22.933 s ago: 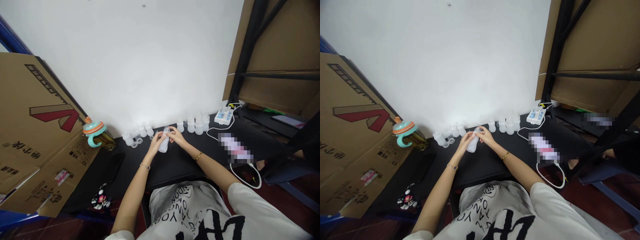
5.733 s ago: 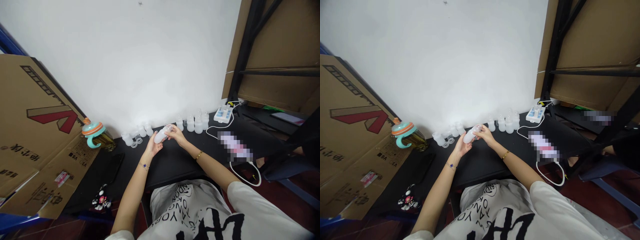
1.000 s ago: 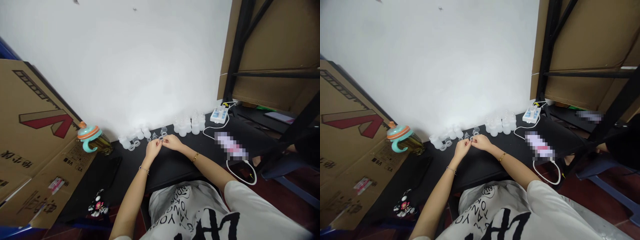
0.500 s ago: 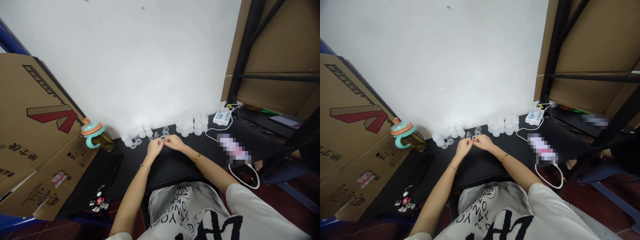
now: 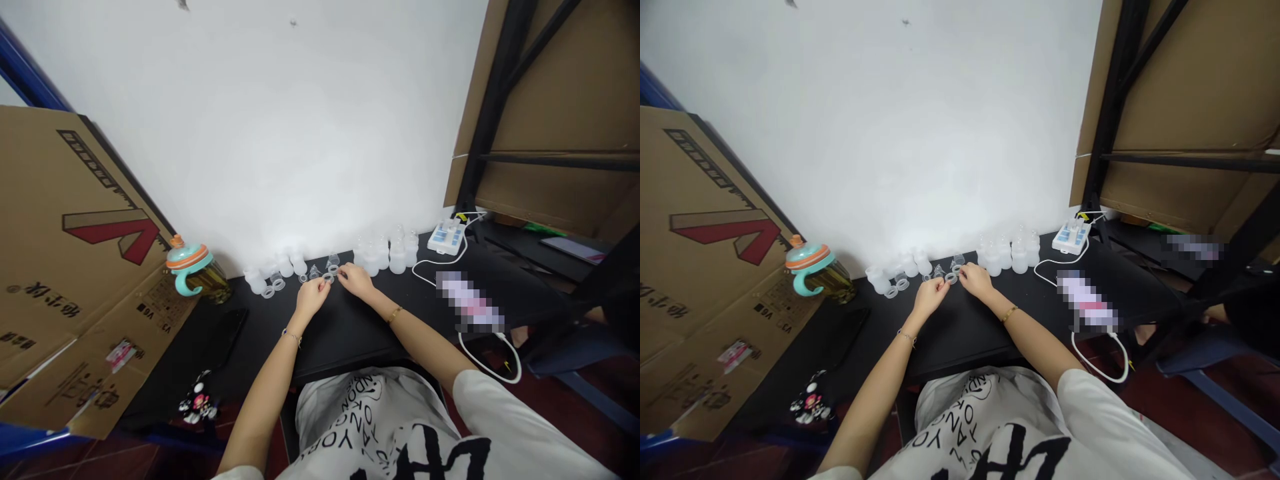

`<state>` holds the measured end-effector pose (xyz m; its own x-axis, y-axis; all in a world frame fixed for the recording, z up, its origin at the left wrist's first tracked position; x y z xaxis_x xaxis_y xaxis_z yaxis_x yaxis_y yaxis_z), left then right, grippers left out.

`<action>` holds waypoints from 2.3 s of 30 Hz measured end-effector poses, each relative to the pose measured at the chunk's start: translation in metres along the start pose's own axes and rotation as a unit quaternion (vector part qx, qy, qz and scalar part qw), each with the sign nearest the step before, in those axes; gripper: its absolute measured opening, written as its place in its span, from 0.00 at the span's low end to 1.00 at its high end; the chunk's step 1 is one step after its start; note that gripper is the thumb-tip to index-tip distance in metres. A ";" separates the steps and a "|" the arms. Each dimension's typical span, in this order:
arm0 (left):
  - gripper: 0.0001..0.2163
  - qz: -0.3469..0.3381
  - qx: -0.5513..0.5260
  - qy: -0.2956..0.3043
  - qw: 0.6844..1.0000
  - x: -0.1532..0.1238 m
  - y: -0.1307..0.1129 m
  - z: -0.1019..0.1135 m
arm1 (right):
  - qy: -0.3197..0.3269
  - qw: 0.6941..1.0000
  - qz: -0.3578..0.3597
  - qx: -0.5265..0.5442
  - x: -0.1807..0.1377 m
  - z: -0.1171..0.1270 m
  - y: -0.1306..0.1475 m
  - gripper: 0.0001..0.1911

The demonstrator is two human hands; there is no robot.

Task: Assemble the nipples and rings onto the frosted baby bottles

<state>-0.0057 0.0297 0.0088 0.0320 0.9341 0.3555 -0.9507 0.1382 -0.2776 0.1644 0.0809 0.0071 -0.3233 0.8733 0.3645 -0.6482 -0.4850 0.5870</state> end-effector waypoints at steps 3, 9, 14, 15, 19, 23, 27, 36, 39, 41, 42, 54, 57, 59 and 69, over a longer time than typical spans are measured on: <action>0.19 0.010 0.013 0.003 1.000 0.000 0.001 0.001 | 0.001 1.000 -0.002 -0.008 0.002 -0.001 -0.006 0.12; 0.20 0.039 0.019 -0.010 0.999 0.004 0.009 0.002 | 0.026 0.998 0.058 -0.003 0.007 -0.014 -0.013 0.16; 0.20 0.073 0.028 -0.017 0.997 0.008 0.021 -0.001 | 0.058 0.992 0.108 0.005 0.011 -0.026 -0.020 0.23; 0.20 0.080 0.028 -0.021 0.996 0.009 0.023 0.000 | 0.062 0.992 0.110 0.008 0.011 -0.027 -0.021 0.23; 0.20 0.093 0.020 -0.032 0.995 0.011 0.028 0.000 | 0.058 0.992 0.107 0.010 0.012 -0.026 -0.021 0.22; 0.19 0.090 0.017 -0.023 0.996 0.010 0.027 -0.001 | 0.056 0.994 0.090 -0.014 0.012 -0.022 -0.019 0.19; 0.18 0.088 0.019 -0.016 0.996 0.009 0.025 -0.003 | 0.059 0.996 0.066 -0.034 0.013 -0.019 -0.018 0.18; 0.14 0.158 -0.005 -0.053 0.986 0.017 0.048 0.010 | 0.069 0.996 0.038 -0.037 0.012 -0.017 -0.017 0.15; 0.10 0.200 -0.015 -0.070 0.977 0.019 0.060 0.015 | 0.061 0.997 0.039 -0.026 0.012 -0.016 -0.017 0.13; 0.08 0.217 -0.017 -0.078 0.973 0.019 0.067 0.015 | 0.054 0.998 0.039 -0.016 0.012 -0.016 -0.018 0.11; 0.08 0.219 -0.013 -0.083 0.972 0.020 0.070 0.015 | 0.053 0.998 0.038 -0.012 0.012 -0.016 -0.018 0.10; 0.21 0.078 0.045 -0.068 0.994 0.029 0.081 -0.017 | 0.049 0.998 0.011 0.024 0.012 -0.016 -0.023 0.07; 0.18 0.083 0.045 -0.057 0.994 0.030 0.085 -0.020 | 0.032 0.998 0.008 0.050 0.011 -0.015 -0.022 0.06; 0.17 0.091 0.042 -0.056 0.993 0.030 0.087 -0.020 | 0.013 0.997 0.014 0.072 0.011 -0.014 -0.021 0.05; 0.13 0.125 0.033 -0.063 0.990 0.027 0.085 -0.014 | 0.015 0.996 0.016 0.082 0.011 -0.016 -0.021 0.08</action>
<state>-0.0812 0.0712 -0.0182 -0.2424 0.8874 0.3920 -0.9420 -0.1186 -0.3140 0.1635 0.1009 -0.0127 -0.3636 0.8569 0.3653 -0.5164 -0.5118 0.6865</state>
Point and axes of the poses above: each hand's wrist, its own x-axis towards the middle knuckle, its own z-axis out of the back of the hand, y = z × x, the point moved 3 cm from there along x, towards the middle knuckle, and after that the axes turned 15 degrees about x, right-handed, at the moved point
